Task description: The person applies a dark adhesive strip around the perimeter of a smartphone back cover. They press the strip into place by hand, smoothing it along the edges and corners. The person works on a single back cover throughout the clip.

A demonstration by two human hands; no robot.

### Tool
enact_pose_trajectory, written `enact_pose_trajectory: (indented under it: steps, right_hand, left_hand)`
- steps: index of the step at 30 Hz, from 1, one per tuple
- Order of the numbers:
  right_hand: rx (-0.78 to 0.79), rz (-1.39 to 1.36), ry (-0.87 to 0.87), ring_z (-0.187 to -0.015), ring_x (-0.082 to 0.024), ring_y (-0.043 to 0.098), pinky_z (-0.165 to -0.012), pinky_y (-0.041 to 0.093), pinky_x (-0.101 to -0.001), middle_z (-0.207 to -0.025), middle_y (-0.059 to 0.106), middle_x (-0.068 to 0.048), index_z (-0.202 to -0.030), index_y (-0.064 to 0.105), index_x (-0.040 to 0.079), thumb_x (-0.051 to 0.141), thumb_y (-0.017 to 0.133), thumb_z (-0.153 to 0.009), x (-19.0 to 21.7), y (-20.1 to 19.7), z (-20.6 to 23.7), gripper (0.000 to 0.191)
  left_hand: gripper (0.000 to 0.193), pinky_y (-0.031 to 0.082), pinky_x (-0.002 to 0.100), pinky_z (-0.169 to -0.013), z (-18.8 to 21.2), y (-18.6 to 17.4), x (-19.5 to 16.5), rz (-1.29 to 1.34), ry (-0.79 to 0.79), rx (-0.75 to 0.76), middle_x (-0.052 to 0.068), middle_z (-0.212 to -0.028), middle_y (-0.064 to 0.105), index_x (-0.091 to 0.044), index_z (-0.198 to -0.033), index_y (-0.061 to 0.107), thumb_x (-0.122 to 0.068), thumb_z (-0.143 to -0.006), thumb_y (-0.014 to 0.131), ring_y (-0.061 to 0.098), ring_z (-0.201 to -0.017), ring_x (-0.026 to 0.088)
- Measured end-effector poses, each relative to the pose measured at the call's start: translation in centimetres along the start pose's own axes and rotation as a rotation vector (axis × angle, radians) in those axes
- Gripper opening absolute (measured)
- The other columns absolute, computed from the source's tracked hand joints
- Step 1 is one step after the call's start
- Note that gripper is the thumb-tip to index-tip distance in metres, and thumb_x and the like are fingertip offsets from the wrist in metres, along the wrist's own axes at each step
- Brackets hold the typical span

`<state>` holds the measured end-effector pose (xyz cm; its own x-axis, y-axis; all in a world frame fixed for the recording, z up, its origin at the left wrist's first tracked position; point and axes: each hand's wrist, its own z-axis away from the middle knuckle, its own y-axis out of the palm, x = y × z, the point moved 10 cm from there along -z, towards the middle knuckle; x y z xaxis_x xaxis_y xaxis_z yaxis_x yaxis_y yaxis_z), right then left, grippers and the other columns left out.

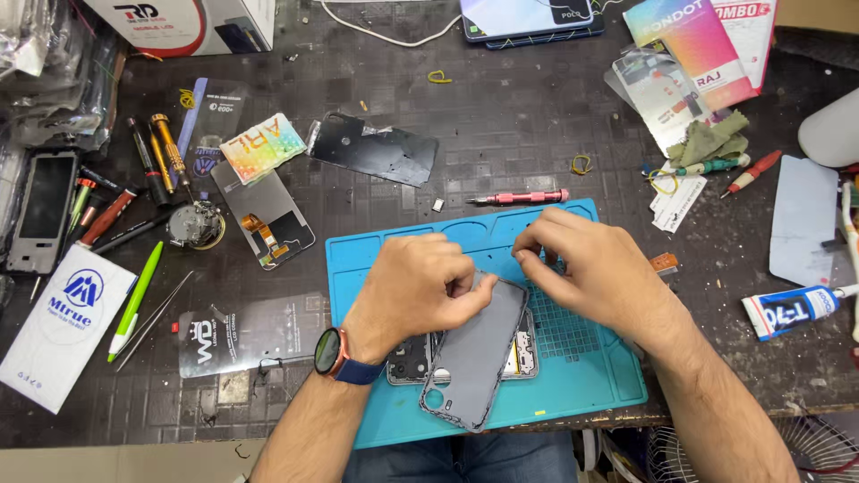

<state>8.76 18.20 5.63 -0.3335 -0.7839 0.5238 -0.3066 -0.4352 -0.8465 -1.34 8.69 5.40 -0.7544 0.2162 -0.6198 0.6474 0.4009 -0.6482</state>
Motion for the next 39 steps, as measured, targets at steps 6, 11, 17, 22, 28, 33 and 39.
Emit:
enact_pose_trajectory:
  steps: [6,11,17,22,28,33,39]
  right_hand:
    - [0.165,-0.010,0.081,-0.073,-0.020,0.071,-0.063,0.057,-0.0351,-0.088,0.070,-0.002,-0.096,0.072,0.013,0.026,0.076,-0.079,-0.6,1.3,0.0,0.021]
    - [0.257,0.053,-0.001,-0.089,-0.026,0.066,-0.069,0.054,-0.0421,-0.100,0.066,-0.005,-0.105,0.070,0.013,0.047,0.084,-0.066,0.5,2.5,0.2,0.055]
    - [0.216,0.199,-0.128,-0.091,-0.030,0.056,-0.073,0.041,-0.0445,-0.096,0.057,-0.009,-0.100,0.064,0.009,0.060,0.089,-0.050,1.9,3.4,0.3,0.075]
    - [0.230,0.165,-0.103,-0.091,-0.027,0.052,-0.075,0.037,-0.0432,-0.094,0.056,-0.007,-0.096,0.064,0.010,0.058,0.089,-0.053,1.1,4.1,0.3,0.069]
    - [0.218,-0.030,0.000,-0.089,-0.026,0.054,-0.076,0.043,-0.0413,-0.088,0.062,-0.008,-0.100,0.064,0.004,0.043,0.080,-0.076,-0.6,3.3,0.7,0.049]
    - [0.089,-0.589,0.143,-0.081,-0.009,0.062,-0.070,0.052,-0.0300,-0.085,0.067,0.000,-0.104,0.060,0.003,0.020,0.067,-0.092,-2.9,1.7,1.2,0.022]
    - [-0.041,-0.757,0.194,-0.073,-0.004,0.056,-0.058,0.049,-0.0231,-0.083,0.057,0.002,-0.099,0.053,0.004,0.012,0.066,-0.095,-5.3,1.0,1.6,0.016]
  left_hand:
    - [0.020,0.049,0.034,-0.059,-0.4,-0.4,0.2,-0.020,-0.018,-0.001,0.002,-0.073,0.064,-0.010,-0.075,0.065,-0.024,-0.075,0.079,0.062,-0.070,0.021]
    - [0.007,0.052,0.038,-0.065,-0.2,0.1,1.2,-0.060,-0.092,0.036,0.003,-0.077,0.067,-0.011,-0.078,0.069,-0.014,-0.073,0.069,0.064,-0.076,0.023]
    - [0.007,0.053,0.040,-0.068,-0.1,0.5,2.0,-0.069,-0.129,0.058,0.003,-0.075,0.067,-0.010,-0.078,0.070,-0.015,-0.073,0.068,0.065,-0.075,0.024]
    - [0.009,0.052,0.039,-0.067,-0.2,0.3,2.0,-0.035,-0.160,0.048,0.004,-0.075,0.070,-0.010,-0.080,0.073,-0.016,-0.076,0.068,0.067,-0.074,0.024]
    - [0.020,0.051,0.030,-0.062,0.3,0.8,3.9,0.323,-0.318,0.027,0.007,-0.081,0.072,-0.003,-0.094,0.074,-0.021,-0.093,0.065,0.064,-0.068,0.014]
    - [0.027,0.055,0.026,-0.071,0.8,1.2,5.0,0.721,-0.337,-0.002,0.003,-0.084,0.073,-0.001,-0.098,0.076,-0.022,-0.102,0.060,0.066,-0.079,0.006]
    - [0.020,0.051,0.023,-0.063,0.7,1.6,4.1,0.628,-0.329,0.068,0.000,-0.073,0.073,-0.002,-0.087,0.078,-0.022,-0.089,0.077,0.062,-0.067,0.004]
